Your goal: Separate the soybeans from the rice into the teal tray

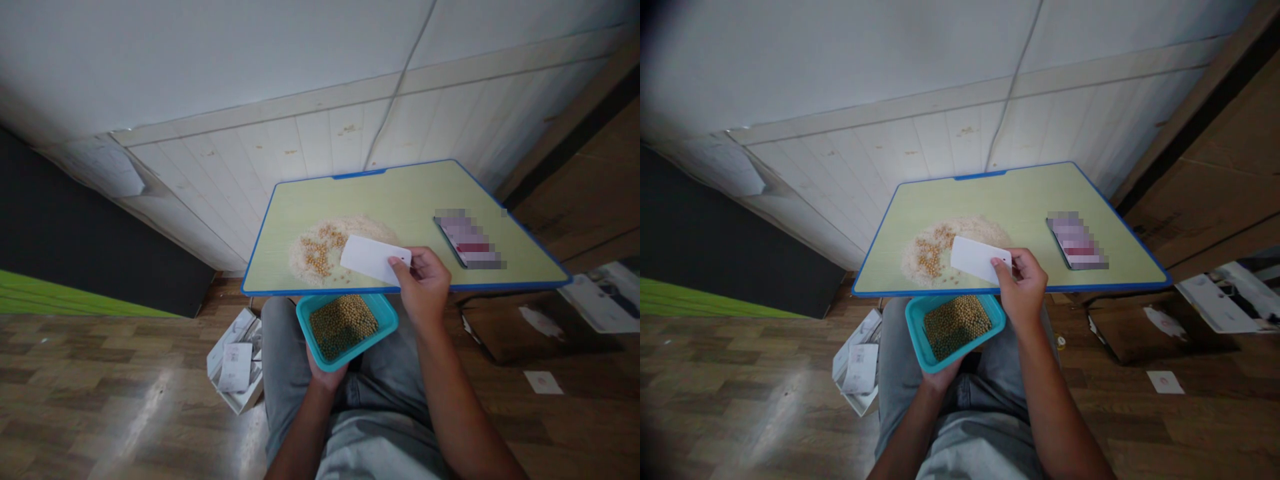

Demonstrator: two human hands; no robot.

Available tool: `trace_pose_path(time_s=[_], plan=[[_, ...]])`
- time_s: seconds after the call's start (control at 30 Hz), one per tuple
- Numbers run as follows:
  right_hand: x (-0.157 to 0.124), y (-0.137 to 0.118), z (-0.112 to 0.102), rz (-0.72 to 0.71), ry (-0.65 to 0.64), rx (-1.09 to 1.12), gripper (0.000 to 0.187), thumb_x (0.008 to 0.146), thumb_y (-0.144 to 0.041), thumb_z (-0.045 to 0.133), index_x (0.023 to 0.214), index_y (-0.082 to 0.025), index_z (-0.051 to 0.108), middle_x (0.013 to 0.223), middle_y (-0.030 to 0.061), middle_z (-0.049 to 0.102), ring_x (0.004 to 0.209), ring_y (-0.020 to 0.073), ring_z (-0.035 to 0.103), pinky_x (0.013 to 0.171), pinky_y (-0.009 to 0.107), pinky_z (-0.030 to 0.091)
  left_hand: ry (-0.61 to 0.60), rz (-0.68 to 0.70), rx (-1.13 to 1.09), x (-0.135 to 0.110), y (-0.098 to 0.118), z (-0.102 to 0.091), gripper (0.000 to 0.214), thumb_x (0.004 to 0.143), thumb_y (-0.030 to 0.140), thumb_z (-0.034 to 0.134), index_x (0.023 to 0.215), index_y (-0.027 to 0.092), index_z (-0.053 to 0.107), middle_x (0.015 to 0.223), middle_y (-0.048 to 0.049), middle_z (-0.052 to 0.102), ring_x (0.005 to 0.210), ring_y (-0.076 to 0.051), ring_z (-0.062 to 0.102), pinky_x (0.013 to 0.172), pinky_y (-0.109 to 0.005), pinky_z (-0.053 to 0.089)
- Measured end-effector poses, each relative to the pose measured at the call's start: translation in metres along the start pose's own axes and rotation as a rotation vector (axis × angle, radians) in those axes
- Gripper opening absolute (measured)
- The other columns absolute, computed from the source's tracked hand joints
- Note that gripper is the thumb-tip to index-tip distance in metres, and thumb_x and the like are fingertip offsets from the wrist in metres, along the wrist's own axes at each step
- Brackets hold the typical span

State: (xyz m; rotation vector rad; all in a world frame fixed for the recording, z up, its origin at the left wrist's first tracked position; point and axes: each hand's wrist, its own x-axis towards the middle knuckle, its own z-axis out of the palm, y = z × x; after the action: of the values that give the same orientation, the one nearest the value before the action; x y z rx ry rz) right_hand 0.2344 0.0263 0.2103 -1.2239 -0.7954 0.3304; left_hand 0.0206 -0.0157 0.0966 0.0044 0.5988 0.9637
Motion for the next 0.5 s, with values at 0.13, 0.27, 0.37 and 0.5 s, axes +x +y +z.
trace_pose_path(time_s=[0.13, 0.27, 0.37, 0.5], plan=[[-0.001, -0.003, 0.002, 0.013, -0.056, 0.026, 0.022, 0.085, -0.040, 0.091, 0.088, -0.025, 0.075, 0.079, 0.0003, 0.078, 0.073, 0.0213, 0.073, 0.066, 0.031, 0.058, 0.135, 0.029, 0.040, -0.002, 0.000, 0.005, 0.056, 0.117, 0.052, 0.048, 0.157, 0.033, 0.082, 0.176, -0.0046, 0.073, 0.179, -0.037, 0.049, 0.146, -0.064, 0.041], [-0.002, -0.006, 0.003, 0.020, -0.089, 0.041, 0.021, 0.084, -0.039, 0.090, 0.086, -0.025, 0.075, 0.077, -0.0005, 0.078, 0.071, 0.0199, 0.071, 0.065, 0.031, 0.057, 0.125, 0.013, -0.007, -0.004, 0.000, 0.003, 0.058, 0.119, 0.049, 0.043, 0.163, 0.033, 0.077, 0.183, -0.0039, 0.066, 0.182, -0.034, 0.043, 0.150, -0.063, 0.031], [-0.002, -0.008, 0.004, 0.027, -0.131, 0.041, 0.019, 0.084, -0.038, 0.089, 0.085, -0.026, 0.075, 0.077, -0.0009, 0.078, 0.070, 0.0190, 0.069, 0.065, 0.031, 0.057, 0.060, 0.002, -0.039, -0.003, -0.001, -0.002, 0.061, 0.120, 0.051, 0.038, 0.169, 0.036, 0.071, 0.184, -0.0006, 0.065, 0.185, -0.030, 0.037, 0.153, -0.061, 0.020], [-0.004, -0.009, 0.003, 0.030, -0.185, 0.042, 0.018, 0.085, -0.038, 0.088, 0.084, -0.026, 0.075, 0.075, -0.0018, 0.076, 0.069, 0.0184, 0.068, 0.065, 0.031, 0.057, -0.049, -0.018, -0.004, 0.001, -0.001, -0.008, 0.065, 0.120, 0.054, 0.030, 0.169, 0.039, 0.071, 0.182, 0.0036, 0.067, 0.186, -0.028, 0.034, 0.154, -0.057, 0.014]])
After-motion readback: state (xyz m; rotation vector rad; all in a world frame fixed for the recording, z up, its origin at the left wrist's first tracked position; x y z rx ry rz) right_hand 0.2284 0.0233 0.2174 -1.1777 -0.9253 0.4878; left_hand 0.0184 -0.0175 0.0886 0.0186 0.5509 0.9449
